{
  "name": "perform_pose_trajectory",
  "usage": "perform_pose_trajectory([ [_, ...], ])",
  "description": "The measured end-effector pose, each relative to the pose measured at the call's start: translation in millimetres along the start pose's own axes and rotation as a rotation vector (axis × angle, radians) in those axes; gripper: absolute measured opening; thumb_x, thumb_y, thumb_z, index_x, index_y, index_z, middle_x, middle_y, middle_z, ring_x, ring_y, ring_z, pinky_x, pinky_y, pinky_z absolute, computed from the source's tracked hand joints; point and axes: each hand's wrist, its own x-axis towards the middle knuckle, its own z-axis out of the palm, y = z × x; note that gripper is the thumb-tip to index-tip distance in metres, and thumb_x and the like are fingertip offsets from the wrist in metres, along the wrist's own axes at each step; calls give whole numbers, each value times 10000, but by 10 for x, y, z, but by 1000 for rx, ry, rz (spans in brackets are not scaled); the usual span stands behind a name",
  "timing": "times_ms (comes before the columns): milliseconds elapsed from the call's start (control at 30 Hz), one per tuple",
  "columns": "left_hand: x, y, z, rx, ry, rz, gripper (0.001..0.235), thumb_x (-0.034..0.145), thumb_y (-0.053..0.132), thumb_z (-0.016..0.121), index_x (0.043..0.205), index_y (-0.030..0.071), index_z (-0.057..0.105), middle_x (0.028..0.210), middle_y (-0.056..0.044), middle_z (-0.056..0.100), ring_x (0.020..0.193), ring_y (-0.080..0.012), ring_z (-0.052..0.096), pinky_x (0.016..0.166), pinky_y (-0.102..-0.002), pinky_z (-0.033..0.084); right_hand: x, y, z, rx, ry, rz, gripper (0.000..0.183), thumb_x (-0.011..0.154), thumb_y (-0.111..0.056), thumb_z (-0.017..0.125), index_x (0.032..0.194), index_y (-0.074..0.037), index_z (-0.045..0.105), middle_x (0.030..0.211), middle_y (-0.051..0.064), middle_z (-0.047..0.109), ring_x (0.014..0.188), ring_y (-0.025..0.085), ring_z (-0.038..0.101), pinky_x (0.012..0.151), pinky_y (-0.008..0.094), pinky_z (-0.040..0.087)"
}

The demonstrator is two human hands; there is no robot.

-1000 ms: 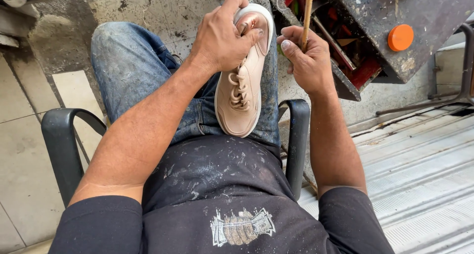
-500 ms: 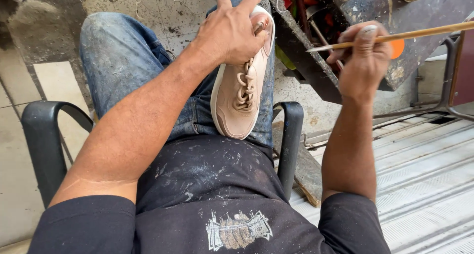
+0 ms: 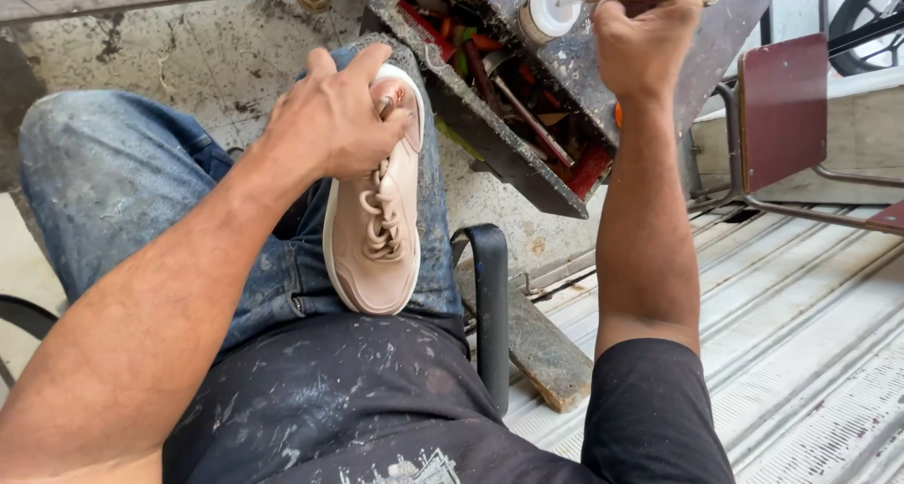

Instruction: Applying dye to the edges of a sneaker using a small brush

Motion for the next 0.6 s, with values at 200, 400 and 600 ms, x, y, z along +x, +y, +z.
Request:
perform_pose_trajectory([
  [200,24,-10,15,11,-15,-21,713,936,456,474,1601,283,285,1357,-270,396,1124,-533,578,983,-624,437,31,198,94,-113,-69,-12,225,818,151,631,920,-44,677,868,99,701,787,182,699,721,281,655],
  [400,42,-13,30,23,-13,-32,695,935,460,459,1588,288,297,1308,-247,425,1107,-520,595,991,-614,439,0,177,56,-207,-49,7,195,796,82,639,900,-67,710,849,62,703,735,141,662,647,253,604],
  [600,14,15,8,28,-32,-49,711,943,486,450,1610,319,270,1359,-257,395,1137,-540,571,1016,-626,419,-46,-23,17,192,233,302,228,805,172,568,851,-45,621,836,155,684,720,231,785,533,278,713],
])
